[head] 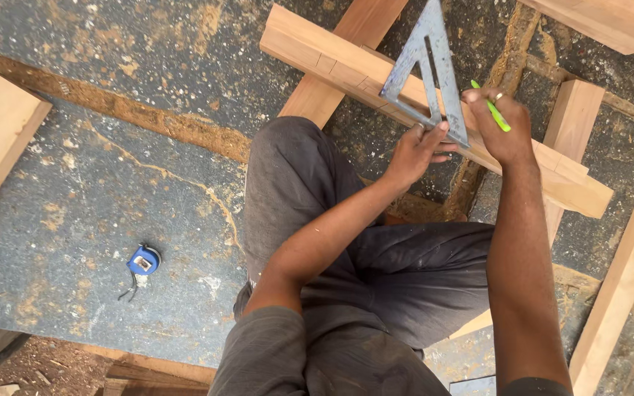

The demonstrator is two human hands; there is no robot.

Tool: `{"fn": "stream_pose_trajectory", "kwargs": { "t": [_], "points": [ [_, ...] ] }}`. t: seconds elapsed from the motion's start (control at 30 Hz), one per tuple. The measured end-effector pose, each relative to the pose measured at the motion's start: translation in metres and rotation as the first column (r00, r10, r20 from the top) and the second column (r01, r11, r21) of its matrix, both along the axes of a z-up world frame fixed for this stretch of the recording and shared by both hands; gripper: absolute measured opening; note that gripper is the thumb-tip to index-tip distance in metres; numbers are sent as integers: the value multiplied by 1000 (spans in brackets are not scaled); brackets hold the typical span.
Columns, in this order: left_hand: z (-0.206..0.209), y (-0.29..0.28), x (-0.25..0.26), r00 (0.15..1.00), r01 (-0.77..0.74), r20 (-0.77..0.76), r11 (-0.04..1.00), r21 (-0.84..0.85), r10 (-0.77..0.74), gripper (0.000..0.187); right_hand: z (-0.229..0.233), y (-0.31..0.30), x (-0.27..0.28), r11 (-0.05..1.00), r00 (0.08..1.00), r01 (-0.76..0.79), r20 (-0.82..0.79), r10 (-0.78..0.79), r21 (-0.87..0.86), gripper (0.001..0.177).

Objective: The person sits on the floor and uses a metal triangle ruler and a green marker to draw straight lines on a wooden plank. They repeatedly reposition the ruler and mark multiple lines on the wood.

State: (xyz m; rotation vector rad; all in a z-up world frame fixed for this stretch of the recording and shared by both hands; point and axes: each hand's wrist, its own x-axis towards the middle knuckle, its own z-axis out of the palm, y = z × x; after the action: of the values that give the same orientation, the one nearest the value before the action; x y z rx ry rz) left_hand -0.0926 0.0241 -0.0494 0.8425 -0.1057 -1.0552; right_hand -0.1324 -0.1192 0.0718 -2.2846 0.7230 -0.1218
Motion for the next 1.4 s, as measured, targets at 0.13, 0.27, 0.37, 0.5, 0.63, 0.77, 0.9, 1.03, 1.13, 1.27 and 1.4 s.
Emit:
{"fn": "stream_pose_trajectory", "kwargs": {
  "t": [0.13, 0.27, 0.37, 0.5, 0.63, 0.77, 0.9, 1.03, 1.13, 1.27, 1.4],
  "points": [
    [-5, 2, 39, 989, 95, 93, 973, 210, -117, 64, -1, 11, 29, 995, 991, -91, -100, 87, -39, 34],
    [-6, 4, 61, 976, 95, 167, 963, 252, -140, 66, -11, 10, 40, 994, 994, -113, -1, 113, -6, 29],
    [-6, 9, 59, 987, 77, 124, 976, 202, -103, 68, -16, 3, 34, 992, 992, -121, 31, 120, 42, 24],
    [-6, 14, 54, 993, 37, 107, 984, 175, -56, 67, -19, -3, 25, 989, 999, -21, -36, 27, 147, 21],
    [1, 14, 61, 988, 55, 125, 968, 243, -88, 66, -19, -3, 28, 984, 999, -18, -29, 23, 174, 21],
    [3, 15, 61, 979, 73, 162, 956, 284, -123, 65, -20, -2, 26, 969, 1000, 16, -15, -12, 246, 21],
    [1, 14, 61, 975, 41, 199, 963, 268, -97, 65, -24, -3, 24, 973, 1000, 12, -6, -11, 233, 21],
    [1, 13, 58, 970, 35, 221, 959, 281, -101, 66, -24, -3, 23, 969, 1000, 2, 14, -5, 248, 23],
    [1, 12, 57, 975, 19, 210, 963, 269, -78, 66, -23, -3, 24, 951, 999, 28, 22, -37, 307, 24],
    [0, 11, 57, 975, 21, 208, 964, 266, -78, 66, -23, -4, 23, 956, 1000, 17, 19, -23, 292, 25],
    [1, 12, 59, 978, 26, 192, 964, 264, -79, 67, -25, -5, 20, 960, 1000, 8, 25, -15, 281, 24]
  ]
}}
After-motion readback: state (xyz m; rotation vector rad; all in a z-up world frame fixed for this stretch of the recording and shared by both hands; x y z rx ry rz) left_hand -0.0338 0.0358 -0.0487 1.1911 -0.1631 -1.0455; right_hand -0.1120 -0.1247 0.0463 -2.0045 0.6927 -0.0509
